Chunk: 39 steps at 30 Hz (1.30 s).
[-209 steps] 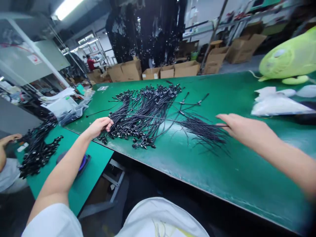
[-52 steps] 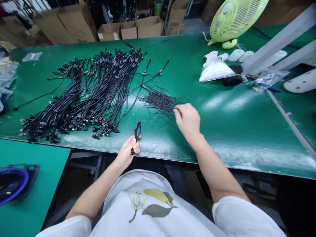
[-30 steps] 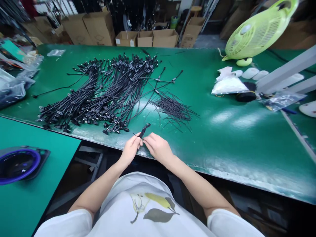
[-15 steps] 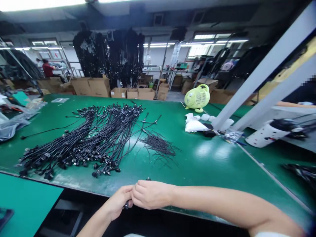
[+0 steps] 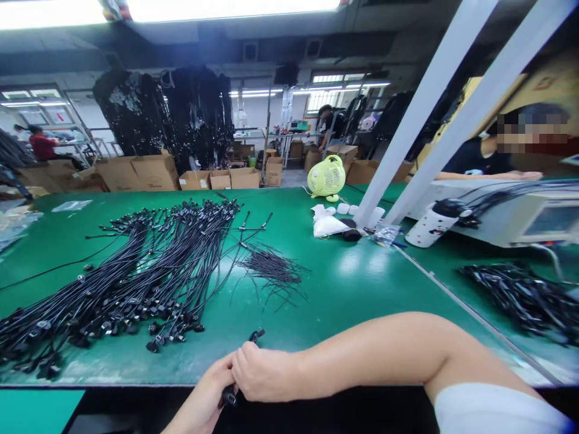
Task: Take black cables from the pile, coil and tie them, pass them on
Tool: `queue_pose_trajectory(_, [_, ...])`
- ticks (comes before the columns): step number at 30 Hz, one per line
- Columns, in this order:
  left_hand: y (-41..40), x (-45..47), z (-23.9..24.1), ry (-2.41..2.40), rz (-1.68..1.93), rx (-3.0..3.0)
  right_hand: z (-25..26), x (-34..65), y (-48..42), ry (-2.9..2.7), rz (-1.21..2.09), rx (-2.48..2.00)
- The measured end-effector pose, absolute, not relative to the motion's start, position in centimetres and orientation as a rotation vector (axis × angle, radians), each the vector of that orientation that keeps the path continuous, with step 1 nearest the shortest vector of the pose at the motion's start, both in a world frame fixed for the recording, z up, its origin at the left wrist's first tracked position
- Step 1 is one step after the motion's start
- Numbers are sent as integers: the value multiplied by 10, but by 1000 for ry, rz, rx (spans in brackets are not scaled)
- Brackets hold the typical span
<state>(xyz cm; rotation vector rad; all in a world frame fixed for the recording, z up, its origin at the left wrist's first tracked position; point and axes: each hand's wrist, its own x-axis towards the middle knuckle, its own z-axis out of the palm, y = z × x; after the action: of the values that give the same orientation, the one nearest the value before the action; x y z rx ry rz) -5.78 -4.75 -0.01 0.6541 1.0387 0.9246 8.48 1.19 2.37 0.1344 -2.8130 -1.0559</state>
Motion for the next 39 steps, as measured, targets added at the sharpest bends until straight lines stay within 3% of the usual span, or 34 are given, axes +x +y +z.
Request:
queue_pose_trajectory(9, [-23,-65,15,967,1085,377,32,64,48,-2760,-979,85])
queue_pose_trajectory(16, [-21,-60,18,948,1235,268,45,69,73,-2718,-720,490])
queue_pose_trajectory(21, [-21,-50,15,1027,1337,226,47,73,63,-2882,-617,61])
queue_pose_trajectory(24, [-16,-51,9,1085,1494,277,46,68,58,-2954,-310,-388])
queue_pose_trajectory(27, [-10,-60,9,1187,1640,489,41,62,58,-2721,261,-799])
queue_pose_trajectory(30, [-12,-68,12,1364,1713,1070,29,61,60,-2436,950,-903])
queue_pose_trajectory(32, [-21,-70,10,1424,1593,1525,22,66,63,-2405,1137,-899])
queue_pose_trajectory(35, [-35,-71,-3,1467,1300,1846,18,79,65,-2501,775,-965])
queue_pose_trajectory(39, [-32,-81,-17,1416,1079,1306,16,85,52,-2542,75,-837])
